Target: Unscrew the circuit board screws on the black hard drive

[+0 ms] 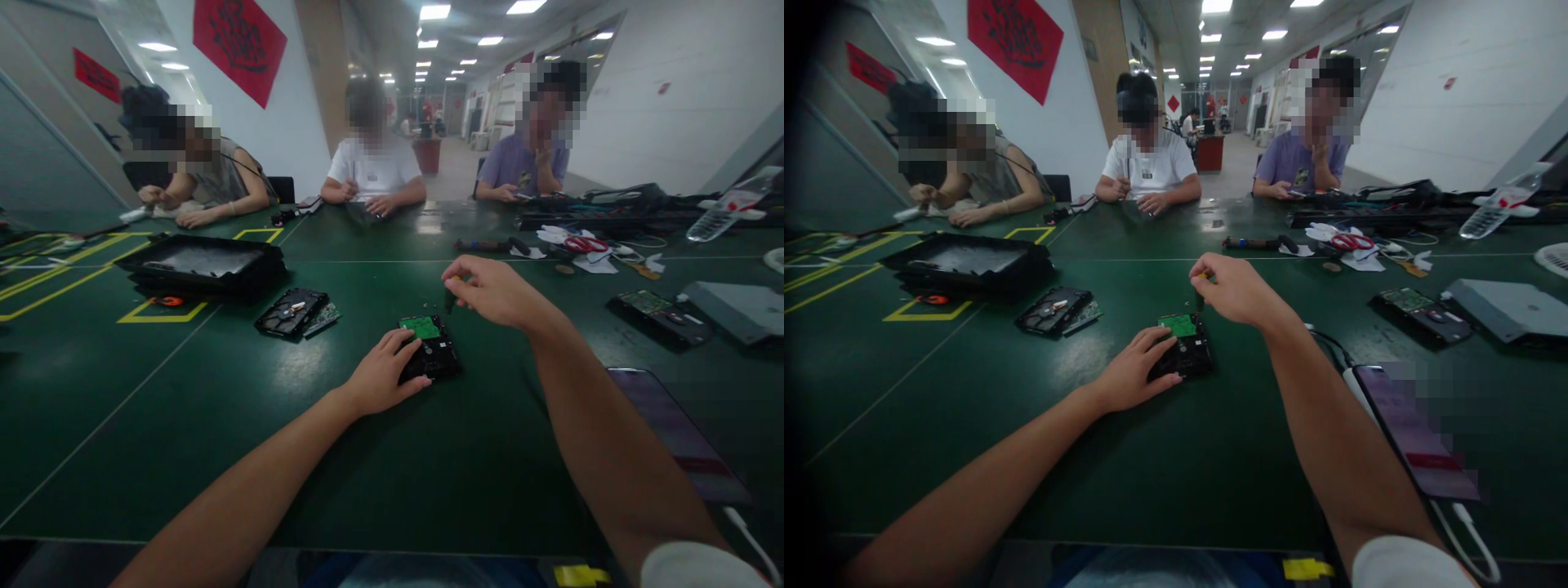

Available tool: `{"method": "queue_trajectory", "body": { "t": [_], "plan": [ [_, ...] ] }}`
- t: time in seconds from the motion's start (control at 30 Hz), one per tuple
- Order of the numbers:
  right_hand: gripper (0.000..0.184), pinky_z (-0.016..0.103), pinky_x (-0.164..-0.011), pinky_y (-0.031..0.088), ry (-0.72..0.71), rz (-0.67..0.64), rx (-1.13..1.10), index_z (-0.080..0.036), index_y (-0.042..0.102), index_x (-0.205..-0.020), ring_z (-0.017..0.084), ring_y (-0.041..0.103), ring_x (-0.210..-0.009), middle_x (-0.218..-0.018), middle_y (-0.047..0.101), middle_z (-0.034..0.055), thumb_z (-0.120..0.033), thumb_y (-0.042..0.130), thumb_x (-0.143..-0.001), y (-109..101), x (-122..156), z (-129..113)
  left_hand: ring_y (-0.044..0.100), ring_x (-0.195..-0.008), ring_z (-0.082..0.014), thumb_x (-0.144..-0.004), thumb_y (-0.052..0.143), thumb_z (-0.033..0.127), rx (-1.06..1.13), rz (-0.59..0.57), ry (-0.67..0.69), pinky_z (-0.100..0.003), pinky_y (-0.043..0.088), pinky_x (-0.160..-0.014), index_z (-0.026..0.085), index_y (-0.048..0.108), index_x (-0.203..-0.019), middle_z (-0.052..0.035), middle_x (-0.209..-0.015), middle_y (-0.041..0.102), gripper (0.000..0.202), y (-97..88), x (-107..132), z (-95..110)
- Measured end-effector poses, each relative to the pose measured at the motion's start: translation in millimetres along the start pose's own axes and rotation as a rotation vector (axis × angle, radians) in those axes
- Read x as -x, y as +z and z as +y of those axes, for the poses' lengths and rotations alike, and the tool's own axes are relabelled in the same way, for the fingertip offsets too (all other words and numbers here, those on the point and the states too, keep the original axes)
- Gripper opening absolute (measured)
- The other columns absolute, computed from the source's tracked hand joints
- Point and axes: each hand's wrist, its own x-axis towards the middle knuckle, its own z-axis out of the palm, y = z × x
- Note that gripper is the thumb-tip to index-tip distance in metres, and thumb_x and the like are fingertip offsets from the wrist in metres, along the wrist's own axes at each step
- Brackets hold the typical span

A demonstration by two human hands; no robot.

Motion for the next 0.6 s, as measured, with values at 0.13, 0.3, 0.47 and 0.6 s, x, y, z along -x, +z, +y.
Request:
{"method": "queue_trajectory", "body": {
  "t": [0.13,0.3,0.47,0.6],
  "plan": [
    [0.016,0.032,-0.077,0.050,-0.054,-0.022,0.003,-0.021,0.074,-0.105,0.020,0.071,-0.077,-0.093,0.079,0.0053,-0.031,0.062,-0.102,-1.2,0.9,-4.2,0.042,-0.154,-0.0406,-0.102,0.066,0.061,-0.003,0.007,-0.001,-0.062,0.042,-0.127,0.016,0.050,-0.159,-0.0213,-0.161,0.048,0.074,0.6,0.2,0.0],
    [0.018,0.031,-0.073,0.050,0.016,0.002,0.016,-0.018,0.072,-0.112,0.017,0.070,-0.068,-0.102,0.080,0.0073,-0.029,0.067,-0.099,-3.4,2.7,-7.7,0.043,-0.153,-0.0402,-0.100,0.068,0.061,0.023,0.019,-0.007,-0.064,0.044,-0.125,0.022,0.049,-0.160,-0.0184,-0.162,0.047,0.074,2.9,1.0,-2.1],
    [0.017,0.030,-0.074,0.049,0.030,0.004,0.005,-0.018,0.073,-0.110,0.019,0.070,-0.071,-0.085,0.077,0.0041,-0.026,0.065,-0.098,-3.4,3.5,-7.8,0.043,-0.152,-0.0405,-0.101,0.067,0.061,0.005,0.028,-0.008,-0.064,0.045,-0.124,0.020,0.051,-0.158,-0.0193,-0.159,0.048,0.072,3.7,1.0,-1.9],
    [0.016,0.030,-0.075,0.046,-0.069,0.001,0.046,-0.020,0.076,-0.103,0.018,0.067,-0.075,-0.085,0.076,0.0032,-0.029,0.063,-0.100,-3.1,2.4,-7.3,0.043,-0.152,-0.0405,-0.100,0.068,0.060,0.015,0.039,-0.014,-0.066,0.046,-0.123,0.024,0.049,-0.160,-0.0180,-0.159,0.048,0.072,4.4,0.9,-1.6]
  ]
}}
